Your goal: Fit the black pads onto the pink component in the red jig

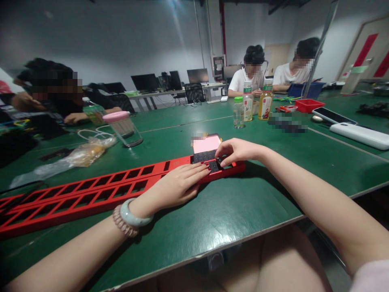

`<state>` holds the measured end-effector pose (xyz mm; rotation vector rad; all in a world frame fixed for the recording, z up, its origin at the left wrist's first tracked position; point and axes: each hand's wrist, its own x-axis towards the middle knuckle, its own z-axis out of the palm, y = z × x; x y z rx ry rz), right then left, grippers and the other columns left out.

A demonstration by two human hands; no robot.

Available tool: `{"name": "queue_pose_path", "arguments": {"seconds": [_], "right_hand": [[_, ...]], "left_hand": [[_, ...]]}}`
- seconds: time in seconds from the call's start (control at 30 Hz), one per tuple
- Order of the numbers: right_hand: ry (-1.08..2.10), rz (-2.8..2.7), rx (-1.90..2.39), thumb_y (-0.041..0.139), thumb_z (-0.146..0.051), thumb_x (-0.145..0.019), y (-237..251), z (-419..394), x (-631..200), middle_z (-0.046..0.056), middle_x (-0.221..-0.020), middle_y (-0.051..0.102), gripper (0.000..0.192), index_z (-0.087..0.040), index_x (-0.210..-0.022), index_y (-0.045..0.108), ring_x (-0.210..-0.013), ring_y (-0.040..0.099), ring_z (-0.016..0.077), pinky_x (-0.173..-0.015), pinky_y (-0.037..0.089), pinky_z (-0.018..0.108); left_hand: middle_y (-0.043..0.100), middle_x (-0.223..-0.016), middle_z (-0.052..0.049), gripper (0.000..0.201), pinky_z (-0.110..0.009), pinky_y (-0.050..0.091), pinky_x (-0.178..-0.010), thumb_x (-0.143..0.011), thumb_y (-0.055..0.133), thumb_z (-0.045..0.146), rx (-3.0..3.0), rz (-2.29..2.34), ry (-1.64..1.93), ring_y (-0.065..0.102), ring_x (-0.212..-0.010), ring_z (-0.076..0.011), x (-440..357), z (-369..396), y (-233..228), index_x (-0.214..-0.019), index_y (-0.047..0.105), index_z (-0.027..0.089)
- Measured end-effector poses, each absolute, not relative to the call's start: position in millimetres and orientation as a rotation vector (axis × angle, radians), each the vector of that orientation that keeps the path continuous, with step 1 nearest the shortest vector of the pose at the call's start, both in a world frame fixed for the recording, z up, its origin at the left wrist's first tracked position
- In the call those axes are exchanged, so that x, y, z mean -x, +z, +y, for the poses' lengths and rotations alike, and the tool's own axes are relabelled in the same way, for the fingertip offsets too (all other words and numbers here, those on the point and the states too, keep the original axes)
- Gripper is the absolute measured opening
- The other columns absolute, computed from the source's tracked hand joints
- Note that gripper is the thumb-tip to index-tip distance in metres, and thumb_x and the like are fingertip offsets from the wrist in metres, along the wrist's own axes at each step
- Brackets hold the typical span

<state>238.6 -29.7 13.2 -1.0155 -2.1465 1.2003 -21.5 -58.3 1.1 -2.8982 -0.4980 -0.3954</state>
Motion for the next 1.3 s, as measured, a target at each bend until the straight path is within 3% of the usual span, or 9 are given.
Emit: {"name": "queue_pose_path", "arguments": {"seconds": [0.33, 0.9, 1.1, 1.3], "right_hand": [[1.118, -2.177, 1.013, 0.074, -0.034, -0.056, 9.5, -27.2, -237.5, 0.005, -0.095, 0.062, 0.047, -0.013, -0.096, 0.058, -0.086, 0.057, 0.0161, -0.082, 0.044, 0.032], [0.961, -2.277, 1.032, 0.074, -0.038, -0.056, 5.1, -28.2, -234.5, 0.004, -0.095, 0.063, 0.049, -0.014, -0.097, 0.06, -0.085, 0.057, 0.0171, -0.078, 0.043, 0.03], [0.845, -2.311, 1.103, 0.073, -0.041, -0.056, 4.3, -29.5, -233.3, 0.002, -0.085, 0.063, 0.043, -0.014, -0.089, 0.062, -0.076, 0.056, 0.0155, -0.069, 0.042, 0.027], [0.778, -2.343, 1.133, 0.073, -0.04, -0.057, 9.3, -32.9, -232.7, 0.002, -0.084, 0.063, 0.035, -0.016, -0.081, 0.063, -0.081, 0.056, 0.0167, -0.074, 0.042, 0.028]], "left_hand": [[0.05, -0.129, -0.011, 0.041, -0.039, 0.038, -0.102, -0.085, 0.045, 0.021, 2.893, -0.485, -0.411, 0.045, -0.12, -0.0203, 21.1, -58.6, 1.3, -0.125, 0.045, 0.015], [0.048, -0.13, -0.01, 0.042, -0.038, 0.037, -0.103, -0.084, 0.046, 0.02, 2.891, -0.495, -0.377, 0.044, -0.121, -0.0202, 20.5, -59.1, 1.8, -0.125, 0.045, 0.015], [0.048, -0.131, -0.009, 0.042, -0.039, 0.036, -0.103, -0.084, 0.046, 0.02, 2.893, -0.505, -0.364, 0.044, -0.122, -0.02, 20.6, -58.9, 2.1, -0.126, 0.045, 0.016], [0.047, -0.132, -0.009, 0.043, -0.038, 0.036, -0.104, -0.084, 0.046, 0.019, 2.897, -0.523, -0.365, 0.043, -0.123, -0.0199, 20.9, -59.3, 1.9, -0.127, 0.044, 0.016]]}}
